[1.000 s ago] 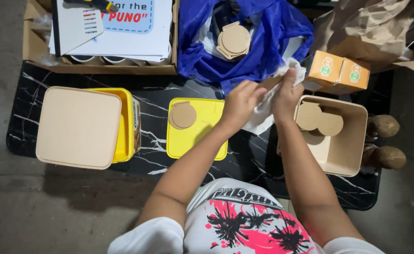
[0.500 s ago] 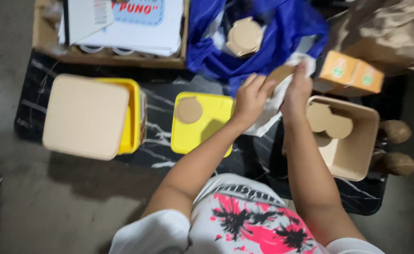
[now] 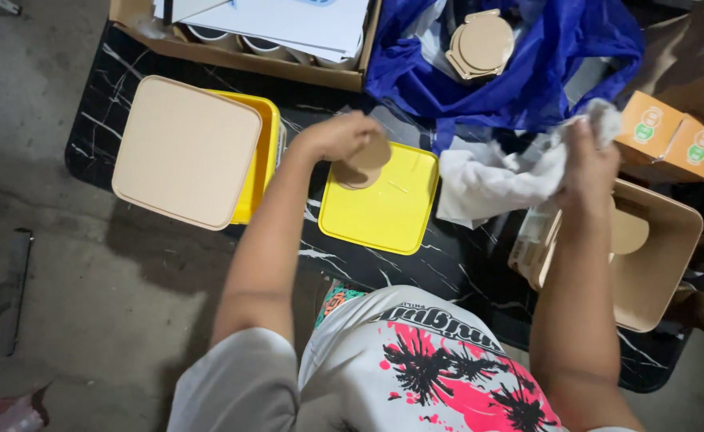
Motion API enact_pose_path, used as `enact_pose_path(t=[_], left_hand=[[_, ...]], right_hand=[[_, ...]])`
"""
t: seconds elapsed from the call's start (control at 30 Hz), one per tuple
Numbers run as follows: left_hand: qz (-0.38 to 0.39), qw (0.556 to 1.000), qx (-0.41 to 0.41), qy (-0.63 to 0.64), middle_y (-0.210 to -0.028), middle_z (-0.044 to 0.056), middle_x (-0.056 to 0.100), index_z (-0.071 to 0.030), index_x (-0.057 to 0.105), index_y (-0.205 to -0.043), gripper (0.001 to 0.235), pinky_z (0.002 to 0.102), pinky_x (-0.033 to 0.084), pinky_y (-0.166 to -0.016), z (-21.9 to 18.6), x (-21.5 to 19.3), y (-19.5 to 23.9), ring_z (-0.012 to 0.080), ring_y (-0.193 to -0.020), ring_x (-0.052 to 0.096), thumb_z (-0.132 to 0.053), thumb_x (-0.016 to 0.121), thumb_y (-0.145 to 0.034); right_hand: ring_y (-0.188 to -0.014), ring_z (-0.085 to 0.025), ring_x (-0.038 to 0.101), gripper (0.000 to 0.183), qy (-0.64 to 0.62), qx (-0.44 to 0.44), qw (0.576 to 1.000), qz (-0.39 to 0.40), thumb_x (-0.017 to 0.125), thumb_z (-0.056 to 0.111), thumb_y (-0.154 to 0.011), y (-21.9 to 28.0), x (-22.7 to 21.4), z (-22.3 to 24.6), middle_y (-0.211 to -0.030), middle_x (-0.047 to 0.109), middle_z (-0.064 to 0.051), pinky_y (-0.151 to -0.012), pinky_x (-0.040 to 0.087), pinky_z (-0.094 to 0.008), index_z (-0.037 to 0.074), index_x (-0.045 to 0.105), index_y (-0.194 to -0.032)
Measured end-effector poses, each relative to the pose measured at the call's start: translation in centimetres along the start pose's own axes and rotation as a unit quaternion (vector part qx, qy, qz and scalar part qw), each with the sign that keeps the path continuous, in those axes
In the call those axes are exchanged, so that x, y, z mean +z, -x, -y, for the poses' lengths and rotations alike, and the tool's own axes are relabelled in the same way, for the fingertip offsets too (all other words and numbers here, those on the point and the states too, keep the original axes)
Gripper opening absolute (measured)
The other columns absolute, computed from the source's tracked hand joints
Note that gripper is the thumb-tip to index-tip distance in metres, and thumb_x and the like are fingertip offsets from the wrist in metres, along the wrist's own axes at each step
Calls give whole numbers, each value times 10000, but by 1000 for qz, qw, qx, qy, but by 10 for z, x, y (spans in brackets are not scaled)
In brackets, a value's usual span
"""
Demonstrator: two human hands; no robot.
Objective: Cleaning small round cardboard or cork coasters with a white cloth at a workbench.
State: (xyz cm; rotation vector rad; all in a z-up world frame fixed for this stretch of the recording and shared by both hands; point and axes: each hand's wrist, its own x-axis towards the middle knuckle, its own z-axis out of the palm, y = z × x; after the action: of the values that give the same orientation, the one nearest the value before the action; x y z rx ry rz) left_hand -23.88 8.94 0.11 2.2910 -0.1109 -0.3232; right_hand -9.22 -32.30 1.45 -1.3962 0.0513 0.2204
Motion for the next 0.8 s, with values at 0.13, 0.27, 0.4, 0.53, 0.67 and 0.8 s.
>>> enact_pose_path(t=[0.13, 0.27, 0.4, 0.53, 0.67, 0.8], left_hand=[[105, 987, -94, -73, -1241, 166, 660, -150, 684, -1263, 323, 431, 501, -979, 15, 23, 2, 364, -1136, 632, -142, 581, -957], [-4, 982, -142, -124, -1246, 137, 620, -166, 714, -1202, 340, 476, 442, -1029, 15, 46, 5, 362, -1225, 544, -95, 591, -893], [-141, 977, -112, -117, -1271, 117, 598, -159, 698, -1239, 423, 492, 405, -1044, 26, 74, 6, 354, -1261, 484, -35, 612, -843], [-193, 967, -73, -148, -1239, 124, 602, -125, 705, -1205, 398, 508, 400, -1000, 4, 65, 14, 355, -1236, 479, -68, 674, -812], [-288, 943, -11, -168, -1154, 99, 636, -84, 710, -1140, 314, 477, 455, -973, 0, 56, -26, 342, -1157, 536, -156, 743, -836], [-372, 908, 71, -182, -1093, 99, 636, -70, 702, -1136, 326, 447, 505, -913, -42, 41, -101, 342, -1058, 586, -256, 795, -884]], right_hand=[[-974, -174, 679, 245, -42, -54, 996, 62, 654, 158, -1131, -5, -5, 1, -1115, 685, -79, -888, 573, -348, -20, 614, -1294], [-906, -191, 689, 231, -46, -19, 997, 50, 630, 175, -1112, 3, 6, 9, -1058, 692, -79, -822, 585, -362, -9, 613, -1251], [-880, -209, 686, 229, -45, -10, 997, 67, 614, 195, -1104, 6, 3, 5, -1027, 684, -84, -804, 579, -368, 10, 601, -1239], [-936, -207, 691, 266, -35, -18, 998, 48, 625, 235, -1113, -4, -9, -12, -1073, 683, -85, -853, 587, -376, 0, 603, -1237], [-1038, -213, 686, 363, -80, 1, 995, 56, 577, 303, -1060, -3, -13, -7, -1139, 693, -64, -940, 565, -369, 23, 593, -1289], [-1000, -254, 580, 473, 267, 10, 962, 61, 483, 386, -1182, 5, -22, -2, -1125, 641, -118, -914, 477, -435, -42, 603, -1341]])
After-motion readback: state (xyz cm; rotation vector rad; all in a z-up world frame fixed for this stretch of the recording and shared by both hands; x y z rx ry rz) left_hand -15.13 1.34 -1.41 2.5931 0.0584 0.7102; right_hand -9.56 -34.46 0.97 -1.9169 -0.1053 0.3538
